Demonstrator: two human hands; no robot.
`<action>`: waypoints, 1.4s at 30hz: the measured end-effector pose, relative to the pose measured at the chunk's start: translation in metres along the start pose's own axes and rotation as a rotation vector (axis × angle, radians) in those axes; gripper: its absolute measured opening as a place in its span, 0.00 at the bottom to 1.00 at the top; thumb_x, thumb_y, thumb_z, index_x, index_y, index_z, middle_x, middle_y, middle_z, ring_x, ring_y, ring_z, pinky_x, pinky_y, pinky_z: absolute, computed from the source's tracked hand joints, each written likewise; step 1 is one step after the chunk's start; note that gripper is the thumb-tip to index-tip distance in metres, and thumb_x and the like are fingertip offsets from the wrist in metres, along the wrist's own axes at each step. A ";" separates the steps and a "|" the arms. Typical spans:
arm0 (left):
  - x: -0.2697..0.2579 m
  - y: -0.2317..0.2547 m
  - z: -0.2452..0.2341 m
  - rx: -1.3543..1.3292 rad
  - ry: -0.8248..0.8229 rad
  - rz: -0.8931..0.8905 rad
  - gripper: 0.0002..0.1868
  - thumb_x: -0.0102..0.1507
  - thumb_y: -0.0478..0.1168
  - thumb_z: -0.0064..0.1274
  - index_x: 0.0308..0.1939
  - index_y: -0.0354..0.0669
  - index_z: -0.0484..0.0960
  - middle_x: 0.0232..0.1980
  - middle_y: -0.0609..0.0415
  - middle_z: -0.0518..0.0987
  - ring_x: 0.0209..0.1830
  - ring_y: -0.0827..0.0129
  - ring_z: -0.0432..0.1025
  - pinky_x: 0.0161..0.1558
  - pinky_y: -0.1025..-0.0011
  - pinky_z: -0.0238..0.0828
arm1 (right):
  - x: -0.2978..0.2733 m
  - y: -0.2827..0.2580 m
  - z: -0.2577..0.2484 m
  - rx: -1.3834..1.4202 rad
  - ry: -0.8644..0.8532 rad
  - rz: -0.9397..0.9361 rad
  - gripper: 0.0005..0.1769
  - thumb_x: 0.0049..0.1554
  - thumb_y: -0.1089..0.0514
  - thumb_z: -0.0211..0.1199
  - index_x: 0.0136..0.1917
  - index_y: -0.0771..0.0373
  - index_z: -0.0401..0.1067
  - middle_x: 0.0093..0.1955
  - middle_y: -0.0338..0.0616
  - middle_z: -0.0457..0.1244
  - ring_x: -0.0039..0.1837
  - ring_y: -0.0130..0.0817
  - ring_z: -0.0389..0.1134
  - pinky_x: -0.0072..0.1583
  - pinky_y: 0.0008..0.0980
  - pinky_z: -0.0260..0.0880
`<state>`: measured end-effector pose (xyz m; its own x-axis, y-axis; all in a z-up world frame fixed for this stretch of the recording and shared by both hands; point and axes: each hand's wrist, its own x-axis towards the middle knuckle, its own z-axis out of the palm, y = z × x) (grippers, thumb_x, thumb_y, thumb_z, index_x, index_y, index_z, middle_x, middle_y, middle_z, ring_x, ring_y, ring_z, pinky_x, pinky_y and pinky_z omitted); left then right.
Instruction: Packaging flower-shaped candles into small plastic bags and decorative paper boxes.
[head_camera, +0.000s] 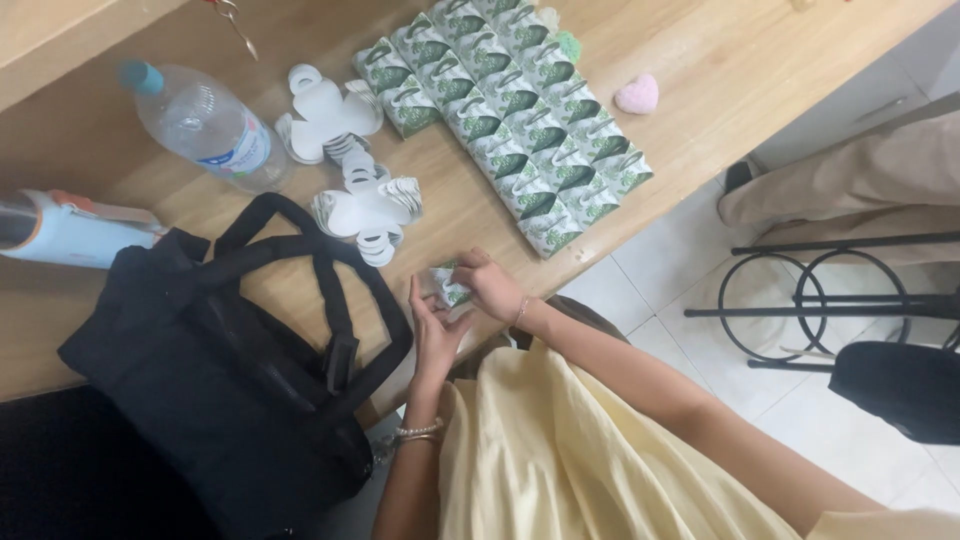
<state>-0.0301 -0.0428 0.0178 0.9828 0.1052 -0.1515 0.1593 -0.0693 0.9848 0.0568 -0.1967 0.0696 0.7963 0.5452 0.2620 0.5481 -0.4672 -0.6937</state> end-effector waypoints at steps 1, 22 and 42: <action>0.010 0.018 -0.002 0.000 0.009 0.004 0.63 0.54 0.33 0.68 0.81 0.42 0.36 0.63 0.36 0.69 0.54 0.57 0.76 0.48 0.66 0.81 | 0.003 0.004 -0.003 0.001 -0.003 -0.009 0.16 0.42 0.72 0.60 0.46 0.66 0.75 0.53 0.55 0.64 0.55 0.54 0.63 0.56 0.46 0.66; -0.006 0.028 0.062 0.137 0.050 -0.135 0.41 0.62 0.33 0.61 0.75 0.43 0.56 0.55 0.44 0.77 0.46 0.61 0.80 0.47 0.67 0.79 | 0.208 0.157 -0.049 -0.145 -0.052 -0.147 0.08 0.46 0.72 0.64 0.40 0.64 0.78 0.43 0.51 0.67 0.53 0.53 0.68 0.57 0.46 0.69; 0.017 0.098 0.037 0.320 0.019 -0.031 0.31 0.63 0.34 0.55 0.70 0.44 0.65 0.55 0.42 0.78 0.44 0.56 0.79 0.46 0.63 0.78 | 0.212 0.150 -0.046 -0.493 -0.140 -0.049 0.13 0.48 0.68 0.63 0.49 0.64 0.76 0.52 0.54 0.65 0.60 0.52 0.65 0.60 0.45 0.71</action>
<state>0.0061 -0.0844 0.1081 0.9756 0.1306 -0.1766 0.2134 -0.3739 0.9026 0.3196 -0.1832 0.0520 0.7431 0.6472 0.1702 0.6665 -0.6929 -0.2751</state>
